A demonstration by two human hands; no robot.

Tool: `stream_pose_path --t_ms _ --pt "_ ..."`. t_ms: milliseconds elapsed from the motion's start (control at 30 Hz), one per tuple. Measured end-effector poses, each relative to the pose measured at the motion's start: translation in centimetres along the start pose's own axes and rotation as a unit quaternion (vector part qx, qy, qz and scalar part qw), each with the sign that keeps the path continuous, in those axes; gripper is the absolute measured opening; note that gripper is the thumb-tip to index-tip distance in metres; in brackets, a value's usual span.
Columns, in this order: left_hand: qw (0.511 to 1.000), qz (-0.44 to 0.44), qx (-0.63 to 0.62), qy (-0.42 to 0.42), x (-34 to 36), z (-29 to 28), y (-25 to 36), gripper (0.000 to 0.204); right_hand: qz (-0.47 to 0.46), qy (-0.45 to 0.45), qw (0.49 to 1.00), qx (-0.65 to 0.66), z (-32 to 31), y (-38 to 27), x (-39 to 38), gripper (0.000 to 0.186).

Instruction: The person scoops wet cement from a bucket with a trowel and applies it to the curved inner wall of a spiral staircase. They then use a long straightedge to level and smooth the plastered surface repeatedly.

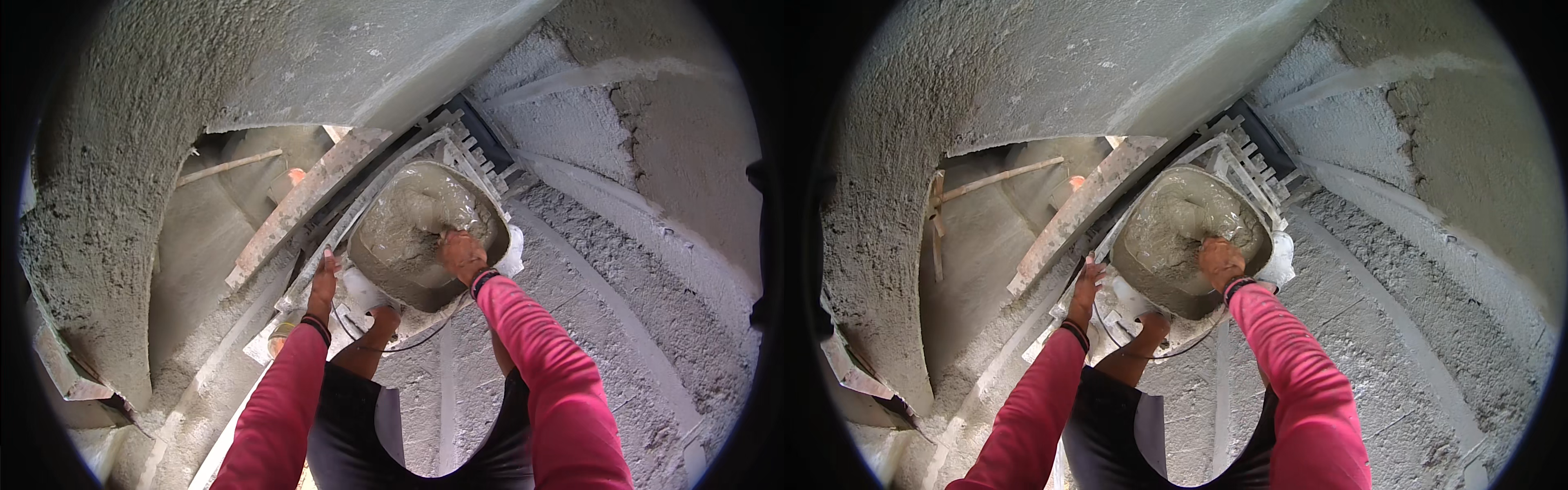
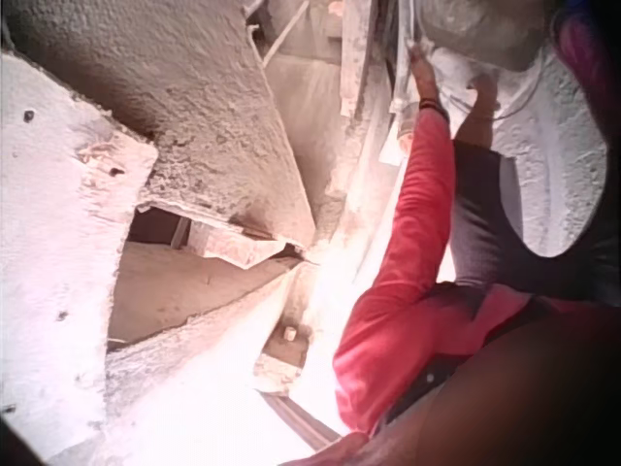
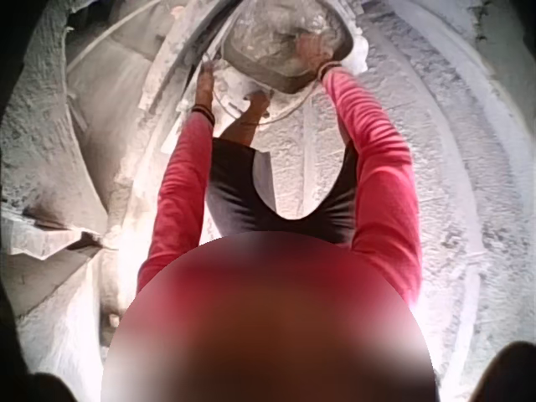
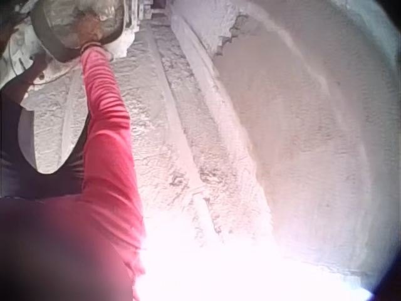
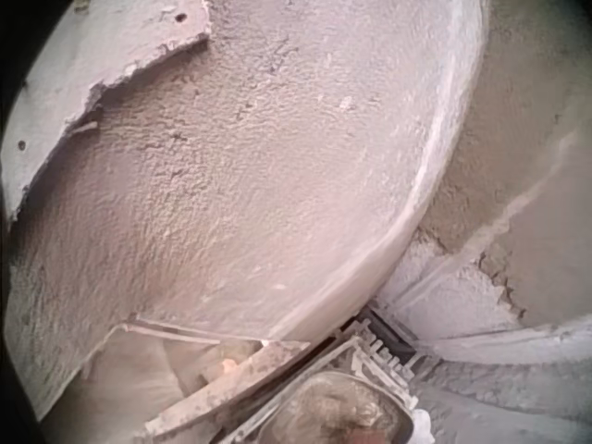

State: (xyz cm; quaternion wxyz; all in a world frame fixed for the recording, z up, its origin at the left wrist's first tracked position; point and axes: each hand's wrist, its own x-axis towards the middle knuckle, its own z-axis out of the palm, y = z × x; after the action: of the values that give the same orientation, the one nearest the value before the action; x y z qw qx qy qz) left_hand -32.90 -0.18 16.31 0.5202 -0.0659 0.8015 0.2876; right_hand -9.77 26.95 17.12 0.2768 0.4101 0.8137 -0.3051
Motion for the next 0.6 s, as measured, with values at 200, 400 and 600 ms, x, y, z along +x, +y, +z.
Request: stream_pose_path --t_ms 200,400,600 --pt "0.998 -0.042 0.017 -0.041 1.8 -0.3 0.6 0.09 -0.006 0.083 0.987 -0.139 -1.4 1.0 1.2 0.031" --pt "0.987 -0.023 0.11 -0.117 4.9 -1.8 0.8 0.092 -0.108 -0.072 0.987 -0.092 -3.2 0.8 1.8 0.038" --pt "0.963 0.0 0.215 -0.166 7.7 -1.5 2.1 0.092 -0.145 0.05 0.965 -0.214 -3.5 3.1 1.6 0.031"
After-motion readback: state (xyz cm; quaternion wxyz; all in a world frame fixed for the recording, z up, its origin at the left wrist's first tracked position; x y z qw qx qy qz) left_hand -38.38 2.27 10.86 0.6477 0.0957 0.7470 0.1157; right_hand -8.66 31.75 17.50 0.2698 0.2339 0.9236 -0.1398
